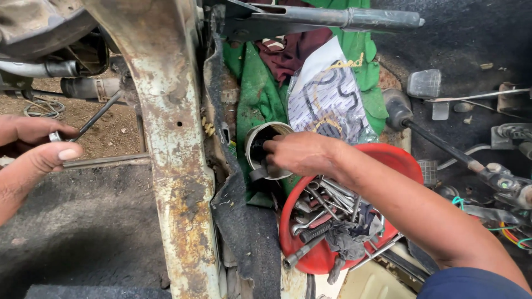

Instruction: The person installs a starter motor into an engine compartment, handling bolts and nuts by hand and using a wrench. They move a white sheet and pick through a container of small metal parts.

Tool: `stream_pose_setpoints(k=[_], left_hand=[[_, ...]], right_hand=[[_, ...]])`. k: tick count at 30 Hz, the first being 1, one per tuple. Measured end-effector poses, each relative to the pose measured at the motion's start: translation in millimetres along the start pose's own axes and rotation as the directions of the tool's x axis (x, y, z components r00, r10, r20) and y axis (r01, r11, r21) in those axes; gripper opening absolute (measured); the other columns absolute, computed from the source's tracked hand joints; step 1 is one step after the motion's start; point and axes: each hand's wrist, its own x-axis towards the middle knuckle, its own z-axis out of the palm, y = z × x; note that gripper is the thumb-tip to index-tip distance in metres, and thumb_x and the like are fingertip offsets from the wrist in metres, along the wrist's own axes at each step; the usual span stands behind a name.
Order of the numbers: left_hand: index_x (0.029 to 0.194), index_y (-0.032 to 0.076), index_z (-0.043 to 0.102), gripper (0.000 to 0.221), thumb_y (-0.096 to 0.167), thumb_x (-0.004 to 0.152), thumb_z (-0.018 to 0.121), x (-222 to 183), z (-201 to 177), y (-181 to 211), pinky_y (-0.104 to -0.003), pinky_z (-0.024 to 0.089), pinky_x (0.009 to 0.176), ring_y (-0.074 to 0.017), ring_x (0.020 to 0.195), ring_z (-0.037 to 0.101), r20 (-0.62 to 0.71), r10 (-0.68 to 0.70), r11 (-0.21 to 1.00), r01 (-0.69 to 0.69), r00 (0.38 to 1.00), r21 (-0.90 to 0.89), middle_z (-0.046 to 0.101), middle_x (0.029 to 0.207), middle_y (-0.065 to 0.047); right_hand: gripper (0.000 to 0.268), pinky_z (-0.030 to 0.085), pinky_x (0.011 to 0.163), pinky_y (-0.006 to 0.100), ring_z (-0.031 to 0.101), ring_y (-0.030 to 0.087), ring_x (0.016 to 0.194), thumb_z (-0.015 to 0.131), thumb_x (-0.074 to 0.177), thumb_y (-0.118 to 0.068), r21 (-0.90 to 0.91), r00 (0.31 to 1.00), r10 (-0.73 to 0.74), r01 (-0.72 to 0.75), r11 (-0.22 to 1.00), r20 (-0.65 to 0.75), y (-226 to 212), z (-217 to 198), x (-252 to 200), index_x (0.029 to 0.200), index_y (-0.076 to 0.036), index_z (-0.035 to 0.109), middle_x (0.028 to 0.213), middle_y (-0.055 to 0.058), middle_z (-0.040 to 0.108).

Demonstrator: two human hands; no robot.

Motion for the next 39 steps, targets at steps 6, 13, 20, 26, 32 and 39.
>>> stream_pose_setpoints(k=[6,13,20,26,32,39], left_hand=[[0.132,-0.003,0.067,0.051,0.029,0.095,0.078,16.4,22.6,-67.7,-0.034,0.059,0.079,-0.0208,0.082,0.071,0.039,-0.098,0.978,0.103,0.994,-0.180,0.071,0.096,-0.015],[0.125,-0.003,0.067,0.042,0.029,0.100,0.076,5.2,8.9,-27.6,-0.032,0.059,0.078,-0.0194,0.082,0.070,0.027,-0.047,0.992,0.050,0.999,-0.115,0.071,0.090,-0.013],[0.112,0.003,0.077,0.028,0.023,0.093,0.081,-3.1,-14.9,83.5,-0.031,0.055,0.072,-0.0161,0.076,0.069,-0.089,0.080,0.996,-0.084,0.993,-0.032,0.075,0.089,-0.010],[0.107,0.010,0.078,0.030,0.023,0.082,0.087,-8.7,-42.7,117.5,-0.031,0.058,0.077,-0.0169,0.090,0.075,-0.142,0.255,0.966,-0.259,0.957,-0.011,0.078,0.102,-0.007],[0.107,0.011,0.077,0.031,0.019,0.079,0.088,-7.1,-45.3,118.3,-0.031,0.057,0.080,-0.0170,0.090,0.074,-0.091,0.312,0.948,-0.316,0.946,-0.043,0.077,0.099,-0.005],[0.104,0.012,0.078,0.030,0.023,0.077,0.088,-9.8,-44.8,124.4,-0.031,0.058,0.077,-0.0172,0.088,0.075,-0.072,0.248,0.968,-0.251,0.966,-0.030,0.077,0.096,-0.004]], right_hand=[[0.027,0.056,0.064,0.049,0.070,0.037,0.077,0.063,0.084,-0.009,-0.071,0.997,0.033,-0.027,0.997,0.075,13.5,17.8,30.5,0.111,-0.003,0.065,0.086,0.017,0.069],[0.011,0.058,0.065,0.046,0.072,0.034,0.074,0.067,0.082,-0.014,-0.197,0.994,-0.095,0.105,0.975,0.059,32.9,56.7,61.2,0.078,-0.006,0.073,0.077,0.015,0.073],[0.012,0.057,0.067,0.048,0.071,0.034,0.074,0.068,0.075,-0.014,-0.253,0.973,-0.230,0.231,0.939,0.036,53.6,84.4,70.4,0.066,-0.007,0.073,0.075,0.015,0.072],[0.013,0.056,0.067,0.050,0.070,0.036,0.076,0.068,0.070,-0.019,-0.296,0.959,-0.254,0.280,0.913,0.124,57.1,67.1,71.5,0.069,-0.008,0.075,0.076,0.016,0.073],[0.031,0.057,0.070,0.039,0.070,0.027,0.078,0.053,0.084,-0.015,-0.398,0.977,-0.196,0.212,0.892,0.083,57.2,86.6,80.8,0.099,0.002,0.074,0.090,0.016,0.072],[0.024,0.054,0.086,0.036,0.069,0.023,0.098,0.049,0.094,0.000,-0.315,0.947,-0.141,0.233,0.920,0.289,85.8,137.5,88.2,0.092,-0.004,0.073,0.105,0.010,0.072]])
